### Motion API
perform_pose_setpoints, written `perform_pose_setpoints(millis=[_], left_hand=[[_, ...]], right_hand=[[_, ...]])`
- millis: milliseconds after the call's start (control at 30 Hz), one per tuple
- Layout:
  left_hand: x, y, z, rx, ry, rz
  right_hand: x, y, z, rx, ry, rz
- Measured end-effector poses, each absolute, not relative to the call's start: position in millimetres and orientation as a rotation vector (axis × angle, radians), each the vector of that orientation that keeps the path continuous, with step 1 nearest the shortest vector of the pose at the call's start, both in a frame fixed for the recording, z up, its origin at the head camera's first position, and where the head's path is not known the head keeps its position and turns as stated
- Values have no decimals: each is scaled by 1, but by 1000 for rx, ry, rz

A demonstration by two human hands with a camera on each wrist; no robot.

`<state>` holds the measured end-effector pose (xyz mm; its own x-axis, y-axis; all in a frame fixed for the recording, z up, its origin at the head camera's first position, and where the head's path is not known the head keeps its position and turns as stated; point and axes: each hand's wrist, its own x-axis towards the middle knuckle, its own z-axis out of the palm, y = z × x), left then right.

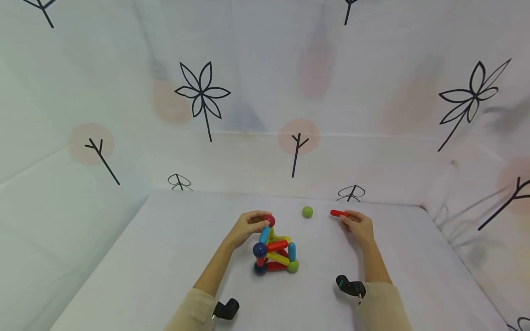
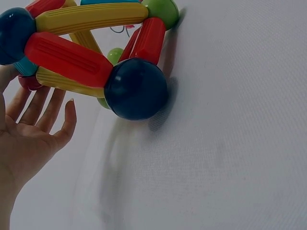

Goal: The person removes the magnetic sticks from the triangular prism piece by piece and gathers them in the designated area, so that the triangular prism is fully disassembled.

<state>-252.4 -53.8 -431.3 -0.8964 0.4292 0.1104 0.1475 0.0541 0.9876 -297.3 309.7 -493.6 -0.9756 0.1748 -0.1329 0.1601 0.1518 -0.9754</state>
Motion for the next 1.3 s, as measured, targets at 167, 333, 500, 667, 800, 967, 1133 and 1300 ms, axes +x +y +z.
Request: perform_pose_setpoints(millis=[167, 333, 500, 667, 800, 967, 1133, 1300], left_hand=[[-253, -54, -431, 599, 2123, 1927], [-253, -54, -431, 603, 2124, 1925], [-253, -54, -432, 603, 2128, 1927], [-253, -54, -433, 607, 2130, 1930], [-254, -54, -433, 615, 2124, 1937], [-255, -53, -434, 624, 2120, 1934], [-255, -53, -434, 625, 2122, 1934], [-254, -53, -435, 623, 2128, 1940]], right_hand=[[-304, 311, -492, -340, -2329, 2124], [-308, 315, -494, -275, -2338, 2139], [-311, 317, -497, -210, -2380, 2100], [-313, 317, -498, -216, -2452, 2010], [-313, 316, -499, -239, -2429, 2005], [-309, 314, -503, -246, -2359, 1989], [-303, 309, -504, -286, -2286, 1941], [-294, 302, -504, -337, -2230, 1836]])
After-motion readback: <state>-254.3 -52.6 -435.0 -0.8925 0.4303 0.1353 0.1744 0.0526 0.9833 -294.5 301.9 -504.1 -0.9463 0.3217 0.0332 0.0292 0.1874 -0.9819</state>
